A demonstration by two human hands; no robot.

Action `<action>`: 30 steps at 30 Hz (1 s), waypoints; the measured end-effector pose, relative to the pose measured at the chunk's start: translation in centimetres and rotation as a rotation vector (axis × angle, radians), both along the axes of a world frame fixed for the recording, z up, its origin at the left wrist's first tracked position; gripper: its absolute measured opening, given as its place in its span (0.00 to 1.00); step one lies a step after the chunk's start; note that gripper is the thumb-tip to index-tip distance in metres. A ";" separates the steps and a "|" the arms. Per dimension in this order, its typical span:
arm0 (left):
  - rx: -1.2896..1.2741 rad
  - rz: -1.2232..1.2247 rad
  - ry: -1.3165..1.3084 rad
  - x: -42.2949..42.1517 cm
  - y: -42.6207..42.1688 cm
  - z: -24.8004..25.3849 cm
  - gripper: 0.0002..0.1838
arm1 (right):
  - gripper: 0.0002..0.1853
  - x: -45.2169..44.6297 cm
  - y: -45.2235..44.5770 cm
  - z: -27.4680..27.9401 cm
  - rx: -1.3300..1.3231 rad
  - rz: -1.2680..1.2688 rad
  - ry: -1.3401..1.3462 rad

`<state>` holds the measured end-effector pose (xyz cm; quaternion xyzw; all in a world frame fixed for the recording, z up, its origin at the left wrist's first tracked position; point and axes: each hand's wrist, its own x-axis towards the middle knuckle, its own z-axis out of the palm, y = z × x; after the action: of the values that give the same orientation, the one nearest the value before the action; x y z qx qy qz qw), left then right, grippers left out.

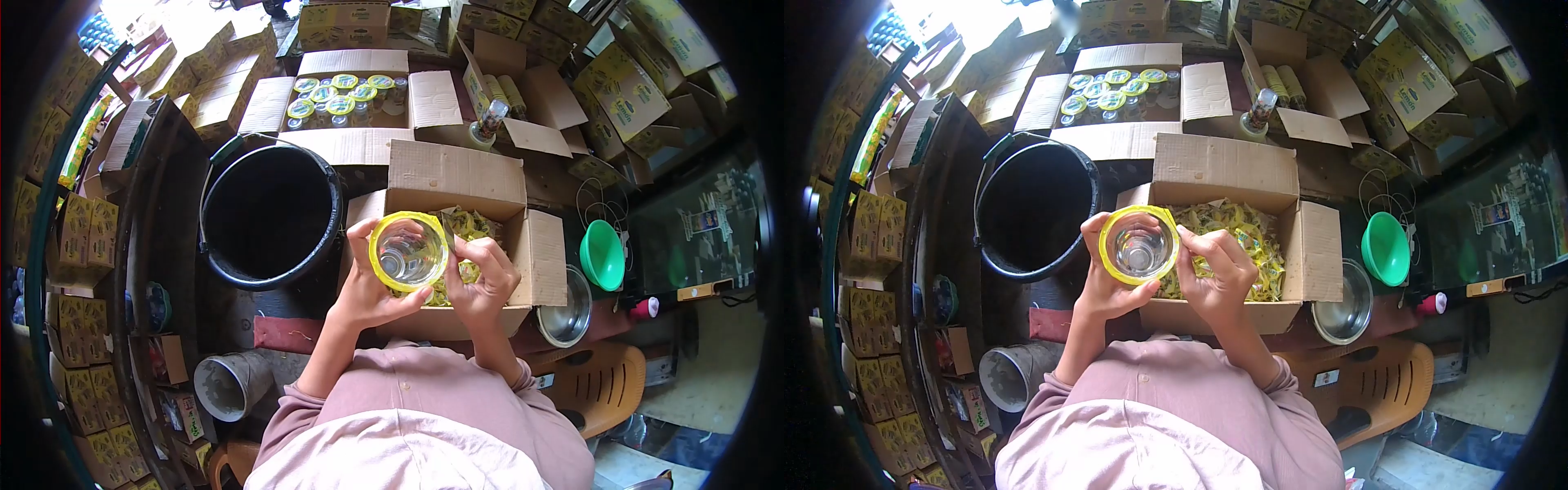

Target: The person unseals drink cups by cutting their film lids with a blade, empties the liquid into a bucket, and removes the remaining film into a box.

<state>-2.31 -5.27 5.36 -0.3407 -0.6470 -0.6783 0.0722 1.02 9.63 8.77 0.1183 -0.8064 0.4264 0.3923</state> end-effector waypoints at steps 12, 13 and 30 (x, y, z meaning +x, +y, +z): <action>0.023 -0.011 -0.089 -0.1 -0.5 -0.1 0.46 | 0.14 -0.2 -0.2 0.1 -0.015 0.037 -0.035; 0.023 -0.003 -0.091 -0.1 -0.5 -0.2 0.46 | 0.14 -0.2 -0.2 0.1 -0.022 0.036 -0.039; -0.080 -0.168 -0.167 -0.2 -1.2 -0.4 0.49 | 0.15 -0.6 0.6 0.1 0.008 0.067 -0.084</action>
<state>-2.46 -6.42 4.98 -0.3387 -0.6464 -0.6816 -0.0527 0.42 10.26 8.89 0.1289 -0.8195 0.4406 0.3431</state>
